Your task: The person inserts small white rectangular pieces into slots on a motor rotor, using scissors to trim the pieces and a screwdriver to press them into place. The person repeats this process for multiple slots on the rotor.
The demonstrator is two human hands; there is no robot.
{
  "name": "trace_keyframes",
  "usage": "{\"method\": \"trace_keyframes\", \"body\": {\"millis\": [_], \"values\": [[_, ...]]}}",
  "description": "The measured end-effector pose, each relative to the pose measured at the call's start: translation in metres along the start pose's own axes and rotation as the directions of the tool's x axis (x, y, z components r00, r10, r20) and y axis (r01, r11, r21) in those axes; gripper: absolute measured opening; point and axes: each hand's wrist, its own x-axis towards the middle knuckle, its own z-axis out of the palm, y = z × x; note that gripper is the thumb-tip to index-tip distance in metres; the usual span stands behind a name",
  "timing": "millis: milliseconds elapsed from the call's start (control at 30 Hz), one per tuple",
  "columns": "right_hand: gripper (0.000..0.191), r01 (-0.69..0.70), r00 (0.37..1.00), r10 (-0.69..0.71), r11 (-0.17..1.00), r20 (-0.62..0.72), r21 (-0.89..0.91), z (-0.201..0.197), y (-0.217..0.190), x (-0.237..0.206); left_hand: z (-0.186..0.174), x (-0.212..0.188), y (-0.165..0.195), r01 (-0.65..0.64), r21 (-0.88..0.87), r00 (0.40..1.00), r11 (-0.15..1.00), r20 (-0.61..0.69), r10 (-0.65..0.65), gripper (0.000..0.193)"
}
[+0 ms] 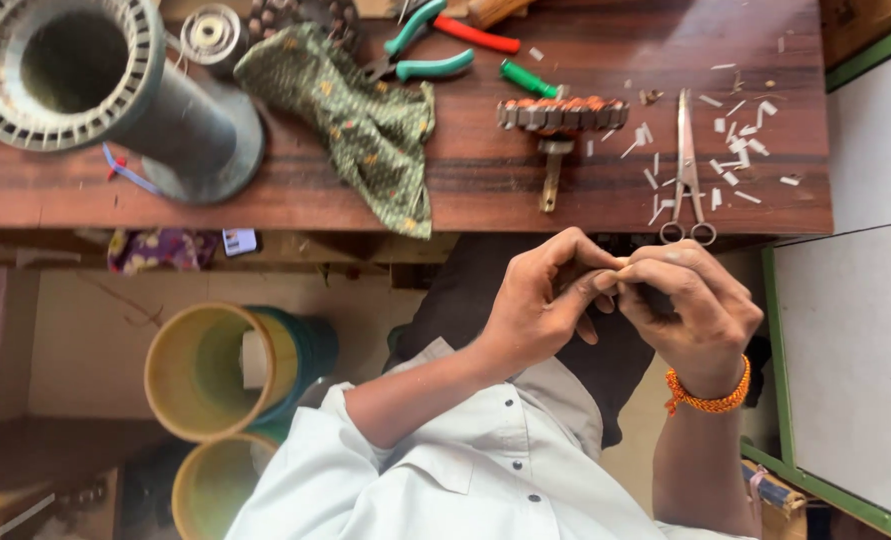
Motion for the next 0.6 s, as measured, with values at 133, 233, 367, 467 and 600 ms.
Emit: {"method": "trace_keyframes", "body": {"millis": [133,233,367,467,600], "values": [[0.022,-0.072,0.994,0.074,0.997,-0.081,0.026,0.005,-0.015,-0.009,-0.002,-0.007,0.005,-0.177,0.211,0.984,0.961,0.017,0.178,0.010],[0.017,-0.263,0.950,0.267,0.964,-0.163,0.041,0.012,-0.033,-0.014,-0.001,-0.001,0.009,-0.285,0.355,0.956,0.890,0.036,0.292,0.009],[0.016,-0.364,0.899,0.373,0.928,-0.230,0.082,0.012,-0.039,-0.010,0.004,0.009,0.016,-0.425,0.510,0.886,0.748,0.063,0.460,0.016],[0.015,-0.393,0.881,0.396,0.917,-0.259,0.063,0.011,-0.031,-0.009,0.002,0.016,0.022,-0.530,0.528,0.833,0.664,0.176,0.525,0.019],[0.016,-0.181,0.953,0.177,0.983,-0.247,0.004,0.010,-0.009,-0.008,0.000,0.025,0.023,-0.505,0.473,0.860,0.722,0.209,0.465,0.015]]}}
